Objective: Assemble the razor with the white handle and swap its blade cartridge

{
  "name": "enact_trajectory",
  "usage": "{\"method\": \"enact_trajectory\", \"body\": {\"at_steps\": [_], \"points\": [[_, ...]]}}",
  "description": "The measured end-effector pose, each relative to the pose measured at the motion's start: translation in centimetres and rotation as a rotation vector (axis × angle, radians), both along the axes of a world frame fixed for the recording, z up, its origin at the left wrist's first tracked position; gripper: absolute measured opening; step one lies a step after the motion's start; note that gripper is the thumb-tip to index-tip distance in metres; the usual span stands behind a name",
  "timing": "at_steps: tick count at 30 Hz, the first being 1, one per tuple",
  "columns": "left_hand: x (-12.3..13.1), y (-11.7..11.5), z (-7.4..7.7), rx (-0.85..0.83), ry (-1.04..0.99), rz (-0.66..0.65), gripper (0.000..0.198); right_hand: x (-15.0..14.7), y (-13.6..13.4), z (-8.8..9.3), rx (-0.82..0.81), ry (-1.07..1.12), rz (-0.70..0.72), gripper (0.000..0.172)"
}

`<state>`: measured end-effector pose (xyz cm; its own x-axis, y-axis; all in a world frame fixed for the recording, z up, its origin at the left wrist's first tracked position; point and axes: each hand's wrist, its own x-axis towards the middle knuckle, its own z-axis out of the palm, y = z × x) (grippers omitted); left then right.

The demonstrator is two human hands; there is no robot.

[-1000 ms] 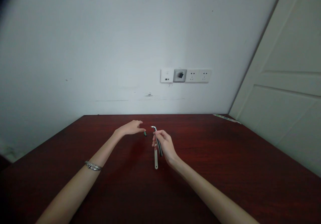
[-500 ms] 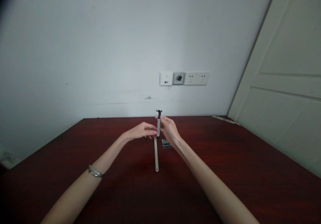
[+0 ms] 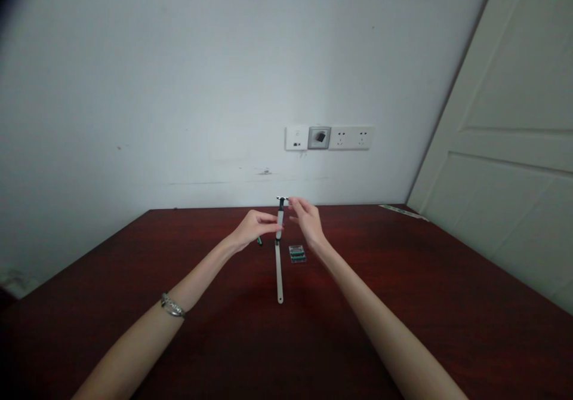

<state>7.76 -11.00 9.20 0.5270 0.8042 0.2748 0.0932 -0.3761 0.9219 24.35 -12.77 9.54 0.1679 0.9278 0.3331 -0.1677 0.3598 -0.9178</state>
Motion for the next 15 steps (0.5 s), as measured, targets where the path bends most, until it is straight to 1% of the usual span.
{"method": "enact_trajectory", "body": {"at_steps": [1, 2, 3, 5, 7, 9, 10, 12, 15], "points": [[-0.3, 0.1, 0.3, 0.01, 0.007, 0.007, 0.028, 0.4, 0.2, 0.0, 0.018, -0.114, -0.088, 0.032], [-0.6, 0.1, 0.5, 0.016, 0.009, 0.014, 0.027, 0.8, 0.2, -0.1, 0.017, -0.254, -0.141, 0.029], [-0.8, 0.1, 0.8, 0.019, 0.009, 0.019, 0.026, 1.0, 0.1, -0.3, 0.002, -0.414, -0.159, 0.026], [-1.1, 0.1, 1.3, 0.017, -0.004, 0.027, 0.025, 0.9, -0.5, -1.1, -0.022, -0.752, -0.134, 0.025], [-1.2, -0.1, 1.6, 0.009, -0.017, 0.041, 0.025, 0.1, -1.6, -2.2, 0.009, -1.073, -0.139, 0.029], [-1.0, -0.3, 1.8, 0.001, -0.023, 0.055, 0.026, -1.0, -2.7, -3.4, -0.028, -1.334, -0.138, 0.029], [-1.0, -0.3, 1.8, -0.002, -0.023, 0.056, 0.027, -1.6, -3.1, -3.9, -0.064, -1.432, -0.121, 0.029], [-0.9, -0.4, 1.7, -0.01, -0.024, 0.046, 0.027, -2.7, -3.9, -4.7, -0.114, -1.552, -0.092, 0.033], [-1.0, -0.3, 1.5, -0.018, -0.027, 0.027, 0.027, -3.9, -4.5, -5.4, -0.139, -1.611, -0.073, 0.037]]}}
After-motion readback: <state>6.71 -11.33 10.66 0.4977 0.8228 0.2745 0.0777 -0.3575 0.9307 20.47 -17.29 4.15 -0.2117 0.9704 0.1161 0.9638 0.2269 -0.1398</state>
